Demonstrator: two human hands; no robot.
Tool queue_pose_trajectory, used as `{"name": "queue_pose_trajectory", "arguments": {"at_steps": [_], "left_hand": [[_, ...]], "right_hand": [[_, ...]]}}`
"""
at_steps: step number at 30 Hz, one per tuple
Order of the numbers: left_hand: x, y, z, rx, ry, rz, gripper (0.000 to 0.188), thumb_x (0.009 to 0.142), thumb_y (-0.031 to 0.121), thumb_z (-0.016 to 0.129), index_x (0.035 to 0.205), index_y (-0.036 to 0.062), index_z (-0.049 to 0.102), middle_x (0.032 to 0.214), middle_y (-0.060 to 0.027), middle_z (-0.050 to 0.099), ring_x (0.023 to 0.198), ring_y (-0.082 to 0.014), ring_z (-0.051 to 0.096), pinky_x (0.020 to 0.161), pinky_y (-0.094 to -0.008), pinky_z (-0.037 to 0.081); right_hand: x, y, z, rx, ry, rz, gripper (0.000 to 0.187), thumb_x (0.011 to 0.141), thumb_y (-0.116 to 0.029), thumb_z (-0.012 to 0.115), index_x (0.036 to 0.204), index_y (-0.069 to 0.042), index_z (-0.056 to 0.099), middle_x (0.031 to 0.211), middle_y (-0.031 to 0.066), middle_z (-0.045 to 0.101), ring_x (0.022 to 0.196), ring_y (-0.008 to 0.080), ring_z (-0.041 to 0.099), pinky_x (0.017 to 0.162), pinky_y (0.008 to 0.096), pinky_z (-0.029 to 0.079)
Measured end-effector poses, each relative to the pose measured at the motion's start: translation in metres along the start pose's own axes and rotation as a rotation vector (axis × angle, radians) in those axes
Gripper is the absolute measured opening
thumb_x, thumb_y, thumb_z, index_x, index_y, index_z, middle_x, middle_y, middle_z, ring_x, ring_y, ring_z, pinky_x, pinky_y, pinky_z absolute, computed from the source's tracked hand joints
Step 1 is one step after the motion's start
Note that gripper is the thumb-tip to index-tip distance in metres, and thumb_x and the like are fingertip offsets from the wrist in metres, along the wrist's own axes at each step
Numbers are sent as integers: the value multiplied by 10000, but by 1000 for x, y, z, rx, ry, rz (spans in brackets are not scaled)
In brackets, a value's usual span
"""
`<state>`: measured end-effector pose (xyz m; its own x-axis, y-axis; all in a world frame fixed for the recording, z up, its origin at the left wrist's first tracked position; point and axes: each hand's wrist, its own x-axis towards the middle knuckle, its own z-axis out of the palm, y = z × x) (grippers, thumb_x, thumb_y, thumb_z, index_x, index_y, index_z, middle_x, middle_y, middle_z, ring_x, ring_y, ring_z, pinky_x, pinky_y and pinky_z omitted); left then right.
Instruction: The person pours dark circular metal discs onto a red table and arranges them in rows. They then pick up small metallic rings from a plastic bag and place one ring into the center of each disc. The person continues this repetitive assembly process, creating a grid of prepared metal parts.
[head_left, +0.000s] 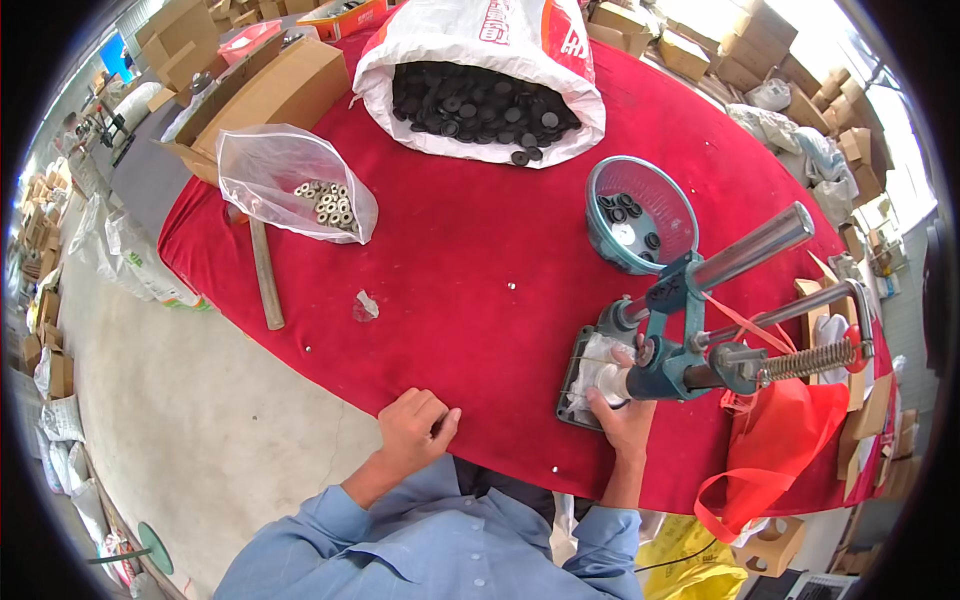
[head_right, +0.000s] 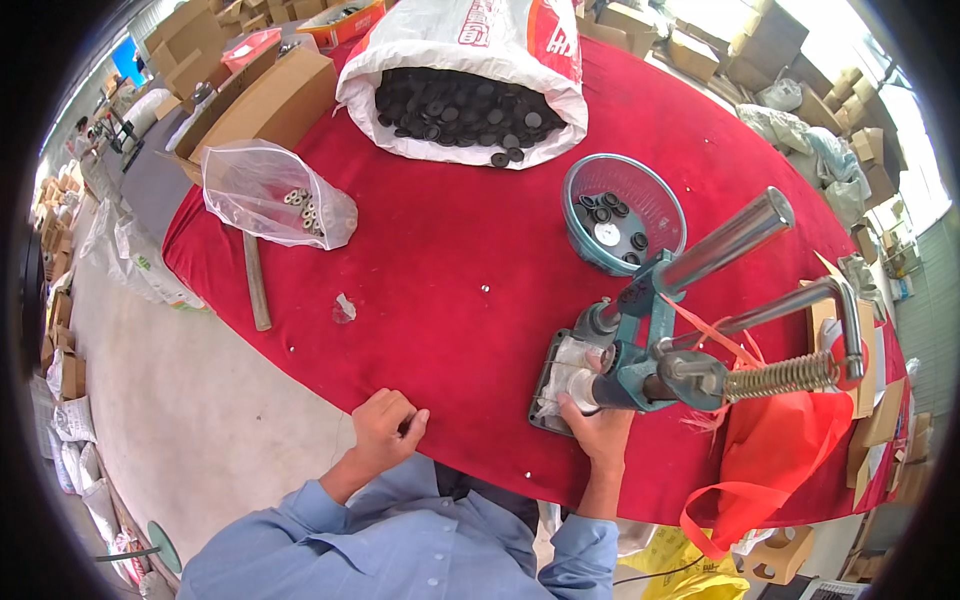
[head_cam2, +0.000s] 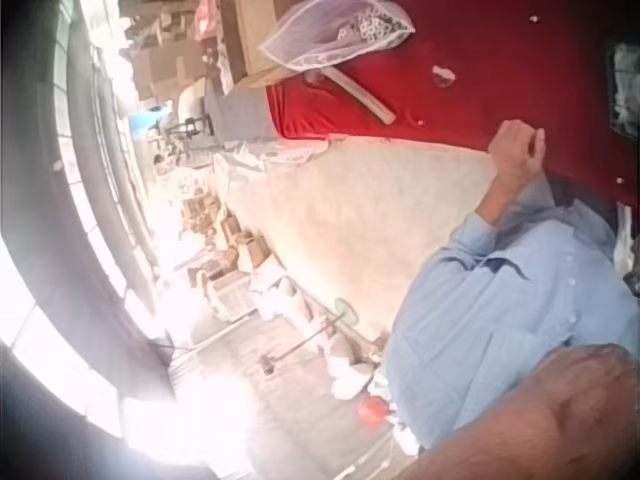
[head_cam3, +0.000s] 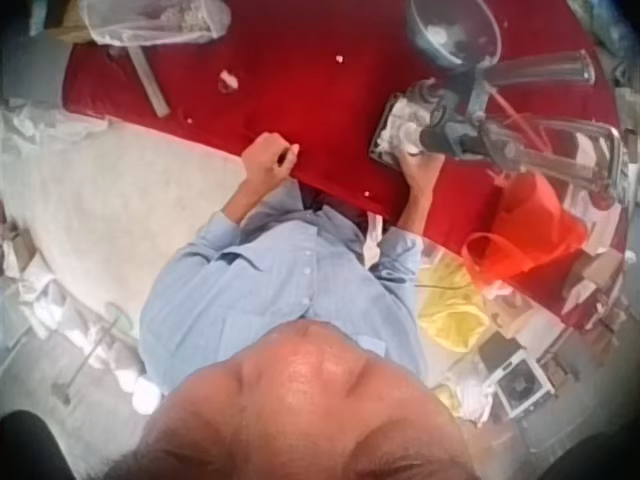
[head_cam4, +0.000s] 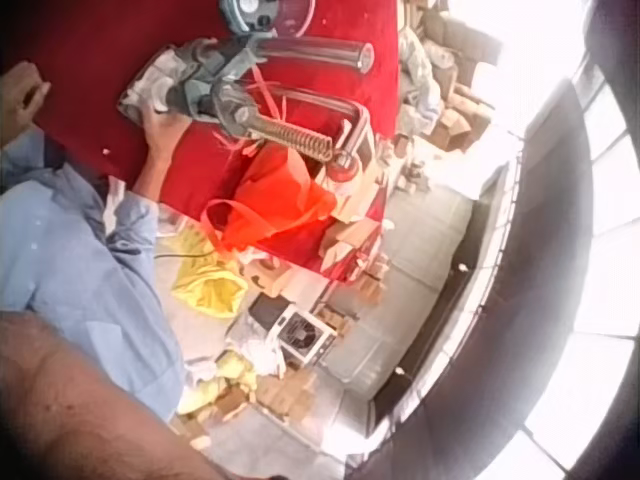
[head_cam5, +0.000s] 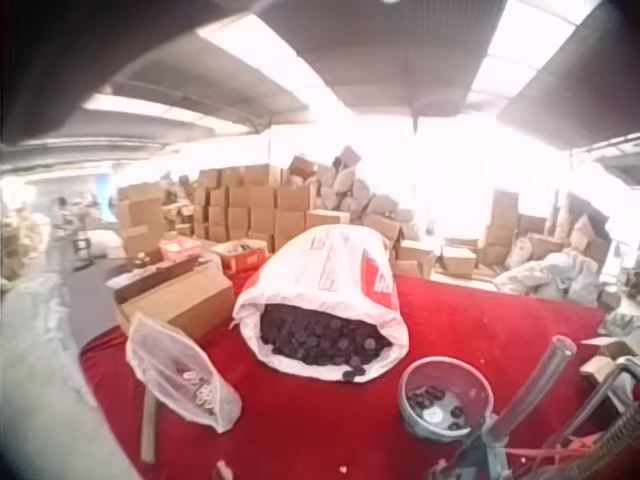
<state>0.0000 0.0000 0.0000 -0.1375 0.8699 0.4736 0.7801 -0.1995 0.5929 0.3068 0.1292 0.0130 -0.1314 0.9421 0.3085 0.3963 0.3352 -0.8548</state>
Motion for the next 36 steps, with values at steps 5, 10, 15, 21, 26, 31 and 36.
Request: {"name": "queue_pose_trajectory", "arguments": {"at_steps": [5, 10, 15, 21, 26, 31, 36], "left_hand": [[4, 7, -10, -79, -78, -72, 279, 849, 120, 822, 713, 98, 580, 655, -54, 553, 594, -238, 561, 518, -388, 422], [4, 5, 1, -45, 31, -3, 286, 836, 84, 819, 689, 94, 573, 621, -57, 535, 553, -241, 540, 504, -394, 406], [-2, 1, 6, 10, 88, 42, 288, 860, 134, 808, 707, 111, 565, 656, -47, 544, 599, -242, 567, 518, -401, 441], [-6, 2, 11, 40, 148, 50, 301, 896, 261, 787, 707, 126, 595, 692, -67, 590, 671, -271, 649, 552, -434, 508], [-10, -6, 14, 20, 144, 111, 249, 944, 224, 739, 797, 101, 581, 759, -74, 575, 727, -277, 636, 597, -436, 539], [-16, -6, 18, 15, 181, 105, 239, 942, 223, 744, 814, 109, 577, 771, -59, 565, 732, -257, 623, 594, -418, 537], [-16, -2, 18, 62, 190, 121, 242, 926, 209, 763, 806, 117, 574, 770, -48, 554, 716, -243, 609, 581, -402, 528]], "right_hand": [[-7, -9, -3, 30, 47, 48, 513, 756, -121, 895, 1216, 36, 731, 1128, 131, 756, 1089, 220, 716, 987, 388, 553], [-7, 3, -4, -54, 15, 84, 491, 757, -135, 897, 1196, 9, 731, 1331, 178, 686, 1286, 287, 637, 1102, 428, 476], [-4, 5, -2, -150, 68, -47, 529, 773, -142, 899, 1239, 14, 703, 1367, 172, 690, 1314, 284, 639, 1136, 418, 468], [-1, 39, -4, -50, 119, -26, 717, 720, -181, 921, 1347, 26, 643, 1295, 173, 671, 1194, 311, 668, 1058, 442, 523], [2, 54, -4, 166, 40, -30, 833, 767, -81, 863, 1514, 34, 514, 1340, 142, 645, 1301, 296, 608, 1168, 440, 445], [7, 65, -12, 204, 4, -84, 694, 793, -60, 834, 1425, 25, 560, 1300, 125, 658, 1293, 291, 606, 1150, 440, 454], [23, 51, -8, -38, 57, -100, 422, 830, -29, 805, 1222, 62, 677, 1251, 146, 706, 1239, 265, 643, 1092, 438, 485]]}}
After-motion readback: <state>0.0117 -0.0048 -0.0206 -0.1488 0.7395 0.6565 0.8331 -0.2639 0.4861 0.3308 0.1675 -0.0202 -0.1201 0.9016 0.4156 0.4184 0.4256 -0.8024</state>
